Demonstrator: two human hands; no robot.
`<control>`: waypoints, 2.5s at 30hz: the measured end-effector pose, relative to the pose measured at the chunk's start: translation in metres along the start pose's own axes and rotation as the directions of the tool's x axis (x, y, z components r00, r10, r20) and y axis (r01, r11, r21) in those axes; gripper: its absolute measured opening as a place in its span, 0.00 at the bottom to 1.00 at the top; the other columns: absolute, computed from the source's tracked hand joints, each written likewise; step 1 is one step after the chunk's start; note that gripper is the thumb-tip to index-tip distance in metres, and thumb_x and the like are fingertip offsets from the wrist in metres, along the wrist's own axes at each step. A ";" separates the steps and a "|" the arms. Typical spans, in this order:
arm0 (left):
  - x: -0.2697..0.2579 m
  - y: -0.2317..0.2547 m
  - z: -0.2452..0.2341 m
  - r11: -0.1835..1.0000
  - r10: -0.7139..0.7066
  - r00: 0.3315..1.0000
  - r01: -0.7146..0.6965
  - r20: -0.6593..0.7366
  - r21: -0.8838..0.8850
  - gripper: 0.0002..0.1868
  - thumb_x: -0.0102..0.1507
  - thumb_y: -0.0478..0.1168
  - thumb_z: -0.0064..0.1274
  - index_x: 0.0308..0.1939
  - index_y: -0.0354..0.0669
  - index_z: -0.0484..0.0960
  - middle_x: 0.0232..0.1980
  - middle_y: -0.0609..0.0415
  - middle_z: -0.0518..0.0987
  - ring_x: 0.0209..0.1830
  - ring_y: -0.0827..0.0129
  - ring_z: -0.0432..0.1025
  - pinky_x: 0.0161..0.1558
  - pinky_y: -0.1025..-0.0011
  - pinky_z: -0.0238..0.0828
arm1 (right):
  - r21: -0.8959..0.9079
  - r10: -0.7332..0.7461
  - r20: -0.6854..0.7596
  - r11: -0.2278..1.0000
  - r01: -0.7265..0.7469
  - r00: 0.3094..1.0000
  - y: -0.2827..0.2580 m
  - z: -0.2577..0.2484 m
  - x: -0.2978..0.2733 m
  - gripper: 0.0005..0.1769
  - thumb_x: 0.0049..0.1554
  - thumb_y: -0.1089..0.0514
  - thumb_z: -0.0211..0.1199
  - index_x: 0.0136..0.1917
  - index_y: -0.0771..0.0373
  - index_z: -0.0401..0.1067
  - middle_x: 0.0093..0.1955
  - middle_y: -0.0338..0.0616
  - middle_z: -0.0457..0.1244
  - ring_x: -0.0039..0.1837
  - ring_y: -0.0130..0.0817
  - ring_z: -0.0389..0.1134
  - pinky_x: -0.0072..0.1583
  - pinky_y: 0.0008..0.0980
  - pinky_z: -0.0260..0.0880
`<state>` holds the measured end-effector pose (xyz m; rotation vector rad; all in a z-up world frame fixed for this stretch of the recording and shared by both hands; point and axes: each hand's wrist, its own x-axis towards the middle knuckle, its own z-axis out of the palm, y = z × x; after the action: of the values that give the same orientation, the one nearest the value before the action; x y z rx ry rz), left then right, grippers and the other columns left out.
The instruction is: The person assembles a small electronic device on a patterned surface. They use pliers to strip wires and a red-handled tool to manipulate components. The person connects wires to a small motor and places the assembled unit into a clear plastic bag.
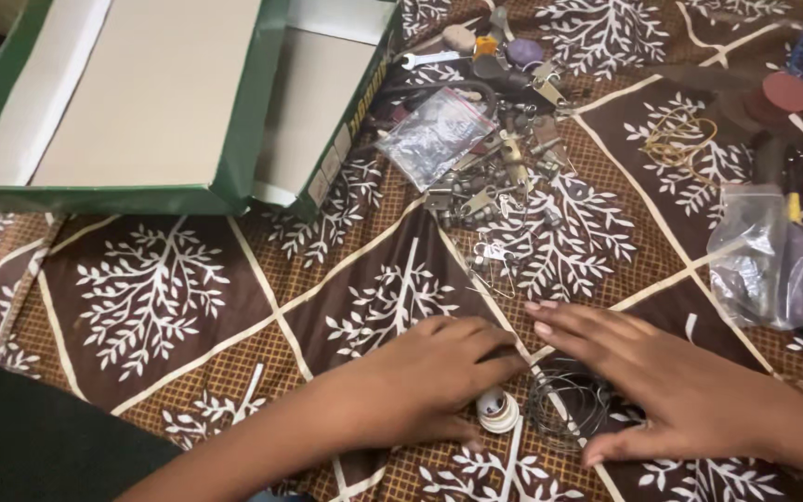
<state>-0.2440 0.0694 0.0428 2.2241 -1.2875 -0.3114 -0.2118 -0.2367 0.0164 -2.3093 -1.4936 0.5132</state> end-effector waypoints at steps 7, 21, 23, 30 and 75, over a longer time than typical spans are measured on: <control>0.006 -0.013 0.017 0.999 0.033 0.986 -0.037 -0.162 -0.024 0.24 0.60 0.40 0.60 0.59 0.35 0.76 0.59 0.47 0.78 0.61 0.55 0.71 0.61 0.58 0.67 | -0.072 0.039 -0.055 0.996 -0.042 0.998 -0.004 0.015 -0.001 0.55 0.54 0.21 0.55 0.79 0.60 0.50 0.75 0.54 0.53 0.76 0.51 0.56 0.68 0.53 0.57; 0.049 -0.057 -0.037 0.980 0.125 0.733 0.012 -0.669 0.197 0.19 0.65 0.44 0.60 0.57 0.40 0.78 0.55 0.49 0.82 0.50 0.60 0.80 0.49 0.67 0.79 | -0.496 -0.039 -0.505 0.831 -0.253 0.862 0.028 -0.083 0.044 0.49 0.52 0.26 0.53 0.74 0.59 0.59 0.69 0.59 0.60 0.66 0.55 0.64 0.62 0.53 0.65; 0.067 -0.079 -0.053 0.984 0.066 0.716 0.067 -0.695 0.162 0.20 0.64 0.43 0.62 0.57 0.39 0.79 0.53 0.48 0.82 0.48 0.60 0.79 0.48 0.65 0.78 | -0.433 0.008 -0.582 0.843 -0.318 0.813 0.042 -0.098 0.060 0.45 0.57 0.28 0.53 0.76 0.58 0.57 0.74 0.58 0.57 0.72 0.57 0.62 0.68 0.55 0.64; 0.095 -0.158 -0.058 0.964 -0.224 0.626 0.256 -0.746 -0.075 0.21 0.59 0.43 0.65 0.56 0.45 0.82 0.50 0.48 0.81 0.50 0.58 0.76 0.51 0.63 0.75 | -0.263 0.130 -0.597 0.900 -0.347 0.792 0.093 -0.080 0.088 0.42 0.61 0.35 0.53 0.81 0.57 0.52 0.83 0.60 0.41 0.80 0.59 0.44 0.73 0.62 0.44; 0.104 -0.188 -0.016 0.813 -0.363 0.192 0.544 -0.912 -0.209 0.14 0.61 0.35 0.57 0.51 0.48 0.81 0.57 0.56 0.80 0.64 0.59 0.68 0.63 0.55 0.57 | -0.488 -0.060 -0.571 0.827 -0.280 0.819 0.097 -0.057 0.080 0.17 0.60 0.53 0.56 0.60 0.60 0.72 0.76 0.56 0.54 0.73 0.56 0.58 0.69 0.53 0.58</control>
<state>-0.0461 0.0598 -0.0425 2.2060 0.0536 0.8542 -0.0770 -0.2058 0.0121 -2.6360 -1.2993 -0.6533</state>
